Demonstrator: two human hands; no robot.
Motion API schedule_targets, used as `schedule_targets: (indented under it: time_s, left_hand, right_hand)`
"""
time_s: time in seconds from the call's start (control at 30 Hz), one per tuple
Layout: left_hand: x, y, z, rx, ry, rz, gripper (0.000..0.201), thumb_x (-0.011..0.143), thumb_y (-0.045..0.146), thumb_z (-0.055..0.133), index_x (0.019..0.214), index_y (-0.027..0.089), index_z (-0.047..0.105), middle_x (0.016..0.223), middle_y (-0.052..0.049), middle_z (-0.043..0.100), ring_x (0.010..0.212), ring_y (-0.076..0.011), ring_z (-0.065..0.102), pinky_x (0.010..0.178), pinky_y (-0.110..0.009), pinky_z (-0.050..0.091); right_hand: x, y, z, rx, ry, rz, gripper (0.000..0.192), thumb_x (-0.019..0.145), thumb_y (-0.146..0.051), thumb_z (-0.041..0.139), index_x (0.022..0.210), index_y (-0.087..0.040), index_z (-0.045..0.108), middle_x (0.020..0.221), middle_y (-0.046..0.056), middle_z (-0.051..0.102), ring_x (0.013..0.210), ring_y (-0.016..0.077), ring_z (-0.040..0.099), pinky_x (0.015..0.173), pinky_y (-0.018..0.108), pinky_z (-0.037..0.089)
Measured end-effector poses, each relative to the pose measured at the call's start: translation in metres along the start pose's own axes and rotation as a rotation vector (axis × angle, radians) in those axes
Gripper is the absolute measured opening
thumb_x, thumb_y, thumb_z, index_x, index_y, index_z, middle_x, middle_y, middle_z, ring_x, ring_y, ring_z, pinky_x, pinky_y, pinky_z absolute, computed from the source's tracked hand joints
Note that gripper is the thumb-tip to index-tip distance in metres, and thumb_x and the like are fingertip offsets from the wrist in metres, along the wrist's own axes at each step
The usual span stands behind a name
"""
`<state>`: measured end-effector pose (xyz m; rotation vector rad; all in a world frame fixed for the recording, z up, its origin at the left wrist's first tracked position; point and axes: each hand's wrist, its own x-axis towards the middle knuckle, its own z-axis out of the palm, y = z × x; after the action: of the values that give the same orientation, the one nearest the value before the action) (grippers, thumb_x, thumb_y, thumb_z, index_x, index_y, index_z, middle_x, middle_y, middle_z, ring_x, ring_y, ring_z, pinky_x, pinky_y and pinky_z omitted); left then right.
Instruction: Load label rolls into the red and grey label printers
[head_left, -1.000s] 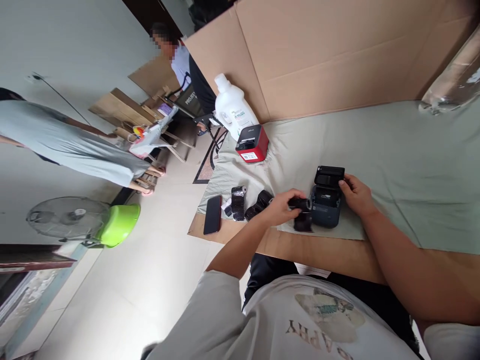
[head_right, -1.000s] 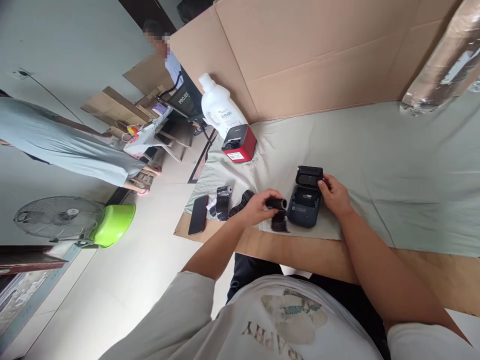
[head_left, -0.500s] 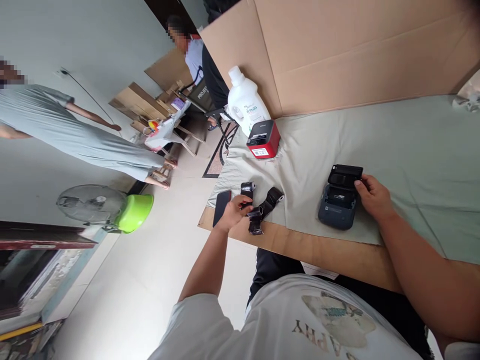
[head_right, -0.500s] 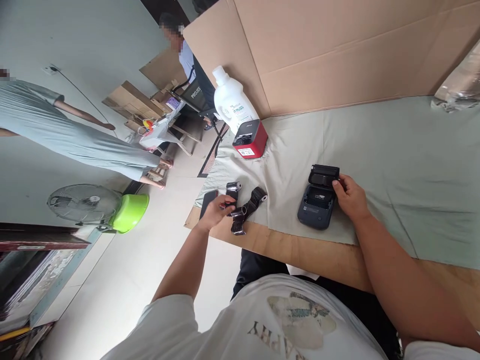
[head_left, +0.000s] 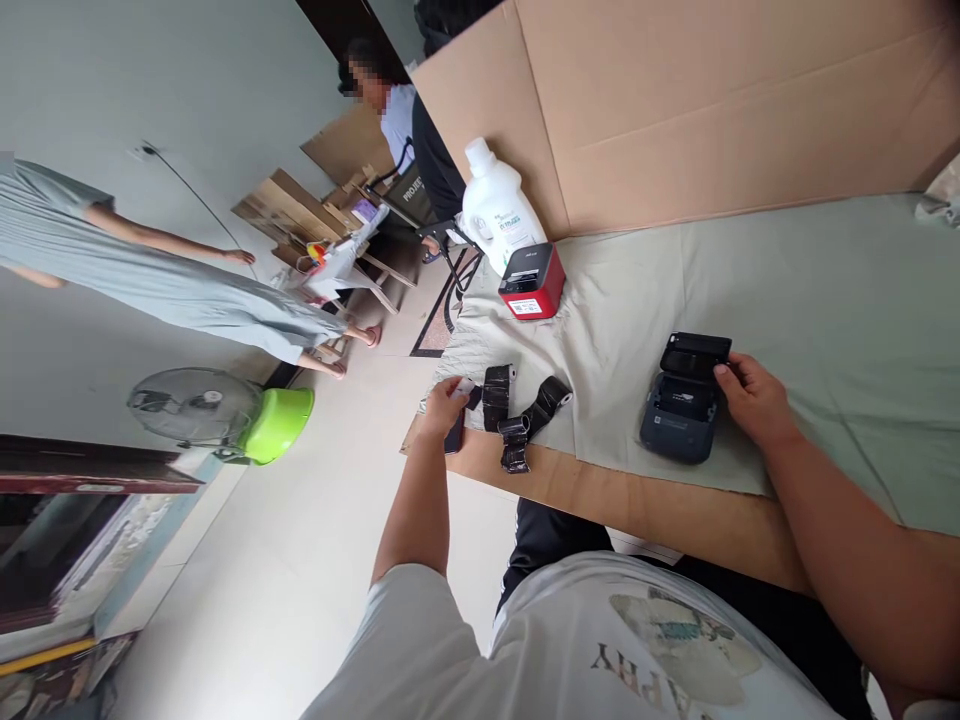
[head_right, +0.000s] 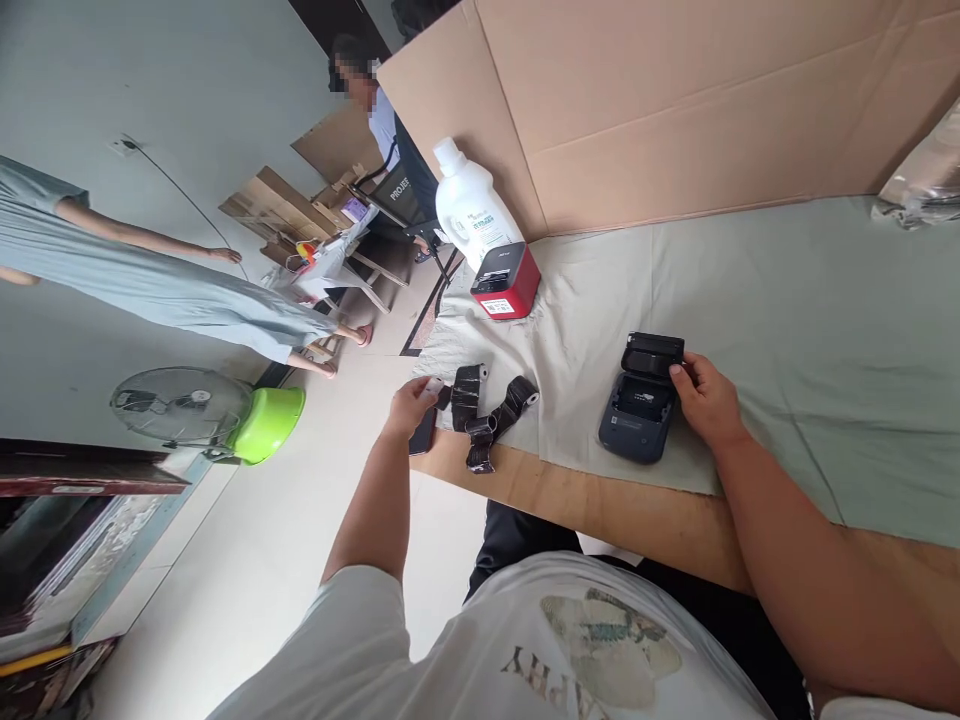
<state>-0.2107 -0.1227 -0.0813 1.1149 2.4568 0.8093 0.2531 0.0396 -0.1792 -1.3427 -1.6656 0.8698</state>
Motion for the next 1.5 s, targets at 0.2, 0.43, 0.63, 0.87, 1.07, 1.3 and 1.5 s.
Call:
schedule_targets:
  time_s: [0.2, 0.43, 0.63, 0.87, 1.07, 1.3, 1.5]
  left_hand:
    - [-0.028, 0.043, -0.011, -0.570, -0.418, 0.083, 0.062, 0.055, 0.045, 0.085, 0.107, 0.017, 0.065, 0.094, -0.007, 0.070, 0.078, -0.0179, 0.062, 0.073, -0.032, 0.050]
    - [-0.075, 0.144, 0.068, -0.409, -1.159, 0.394, 0.048, 0.067, 0.036, 0.084, 0.108, 0.017, 0.067, 0.095, -0.008, 0.070, 0.089, -0.0195, 0.066, 0.079, -0.031, 0.051]
    - [-0.089, 0.204, 0.145, -0.040, -0.823, 0.823, 0.027, 0.081, 0.022, 0.070, 0.108, 0.022, 0.067, 0.109, -0.003, 0.070, 0.106, -0.0211, 0.059, 0.097, -0.036, 0.046]
    - [-0.094, 0.216, 0.168, 0.192, -0.661, 0.937, 0.027, 0.085, 0.020, 0.066, 0.112, 0.026, 0.067, 0.110, -0.003, 0.071, 0.116, -0.0268, 0.054, 0.105, -0.047, 0.041]
    - [-0.091, 0.206, 0.177, 0.215, -0.582, 1.014, 0.025, 0.089, 0.026, 0.065, 0.114, 0.026, 0.068, 0.123, -0.005, 0.067, 0.119, -0.0283, 0.050, 0.107, -0.051, 0.040]
    - [-0.092, 0.189, 0.188, 0.197, -0.434, 1.114, 0.026, 0.094, 0.030, 0.058, 0.117, 0.024, 0.068, 0.126, -0.009, 0.062, 0.121, -0.0290, 0.047, 0.106, -0.052, 0.042]
    - [-0.108, 0.172, 0.184, -0.021, -0.300, 1.190, 0.025, 0.093, 0.034, 0.059, 0.113, 0.020, 0.067, 0.126, -0.011, 0.062, 0.123, -0.0273, 0.048, 0.108, -0.049, 0.043]
  right_hand:
    - [0.000, -0.003, 0.001, -0.016, 0.020, 0.004, 0.062, 0.086, -0.070, 0.045, 0.116, -0.020, 0.066, 0.089, 0.009, 0.072, 0.079, 0.0275, 0.066, 0.078, 0.048, 0.053]
    - [-0.001, -0.010, 0.001, 0.013, -0.006, -0.004, 0.058, 0.088, -0.065, 0.045, 0.117, -0.019, 0.064, 0.095, 0.011, 0.073, 0.085, 0.0277, 0.067, 0.082, 0.047, 0.054]
    - [-0.001, -0.009, -0.001, 0.019, -0.040, -0.014, 0.053, 0.091, -0.060, 0.045, 0.119, -0.019, 0.063, 0.099, 0.010, 0.073, 0.090, 0.0266, 0.068, 0.086, 0.045, 0.054]
    - [-0.001, -0.009, 0.000, 0.024, -0.065, 0.007, 0.046, 0.092, -0.055, 0.044, 0.120, -0.022, 0.062, 0.095, 0.007, 0.073, 0.085, 0.0246, 0.067, 0.082, 0.042, 0.054]
    - [-0.001, -0.012, -0.001, 0.012, -0.064, 0.018, 0.042, 0.093, -0.049, 0.044, 0.119, -0.022, 0.062, 0.095, 0.007, 0.073, 0.085, 0.0250, 0.067, 0.082, 0.042, 0.054]
    - [-0.001, -0.010, 0.000, 0.019, -0.062, 0.034, 0.043, 0.092, -0.049, 0.044, 0.120, -0.021, 0.061, 0.096, 0.008, 0.072, 0.088, 0.0259, 0.067, 0.085, 0.045, 0.054]
    - [-0.002, -0.011, 0.000, 0.050, -0.066, 0.034, 0.043, 0.092, -0.050, 0.045, 0.120, -0.022, 0.061, 0.097, 0.007, 0.073, 0.088, 0.0254, 0.067, 0.086, 0.045, 0.054]
